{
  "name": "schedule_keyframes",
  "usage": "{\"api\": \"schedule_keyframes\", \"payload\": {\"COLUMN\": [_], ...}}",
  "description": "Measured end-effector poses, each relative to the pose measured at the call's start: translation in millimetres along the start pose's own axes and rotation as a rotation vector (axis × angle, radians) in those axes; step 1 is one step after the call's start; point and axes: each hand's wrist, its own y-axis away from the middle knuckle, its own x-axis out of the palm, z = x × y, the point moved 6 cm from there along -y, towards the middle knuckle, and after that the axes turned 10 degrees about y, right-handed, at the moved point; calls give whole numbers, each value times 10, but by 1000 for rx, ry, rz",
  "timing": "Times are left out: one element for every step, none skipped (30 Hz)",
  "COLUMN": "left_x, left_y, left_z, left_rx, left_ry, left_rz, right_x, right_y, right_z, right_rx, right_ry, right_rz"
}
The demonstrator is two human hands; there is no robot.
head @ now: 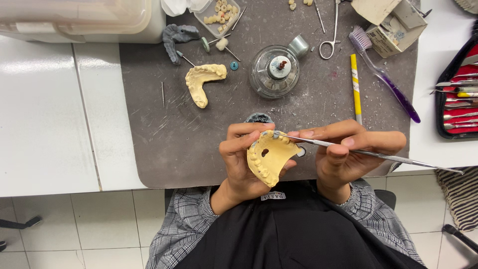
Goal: The person holds a maxillary dental stone model with wax denture teeth and uses a metal waxing instrument to add and shape wax around the teeth, rotating the model to reach different areas. They occasionally reposition the model on the bench and continue refining the wax margins by hand.
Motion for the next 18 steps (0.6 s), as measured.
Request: {"api": "schedule_keyframes", "payload": {"left_x": [0, -6, -8, -7, -2, -3, -1, 2, 5, 2, 0, 1, 4, 4, 4, 3, 3, 0], "left_y": [0, 0, 2, 3, 3, 2, 3, 4, 3, 1, -1, -3, -6, -9, -12, -14, -15, -16], "left_z": [-2, -3, -6, -5, -4, -2, -2, -3, -3, -5, -9, -12, -14, -13, -14, -15, -17, -17], "left_rx": [2, 4, 6, 7, 7, 8, 6, 5, 3, 8, 12, 16, 19, 21, 24, 24, 25, 24], "left_ry": [-8, -17, -26, -25, -25, -25, -22, -20, -18, -24, -30, -36, -40, -44, -49, -50, -51, -52], "left_rz": [-1, -2, -4, -6, -7, -9, -10, -12, -13, -13, -13, -12, -9, -6, -3, 1, 4, 7], "right_x": [5, 10, 15, 18, 17, 20, 16, 17, 11, 12, 9, 8, 9, 11, 16, 20, 23, 27], "right_y": [1, 0, 1, -2, -2, -4, -6, -6, -8, -6, -8, -5, -6, -7, -9, -14, -17, -23], "right_z": [3, 4, 6, 6, 9, 9, 12, 12, 16, 15, 16, 16, 17, 17, 19, 20, 22, 19], "right_rx": [1, 2, 7, 9, 10, 9, 10, 11, 12, 14, 15, 17, 17, 17, 14, 9, 4, -2], "right_ry": [2, 4, 4, -1, -7, -19, -22, -26, -22, -20, -18, -17, -17, -16, -17, -17, -17, -15], "right_rz": [0, 1, 2, 1, 1, -2, 0, 1, 6, 5, 4, -4, -7, -9, -7, -4, -2, 0]}}
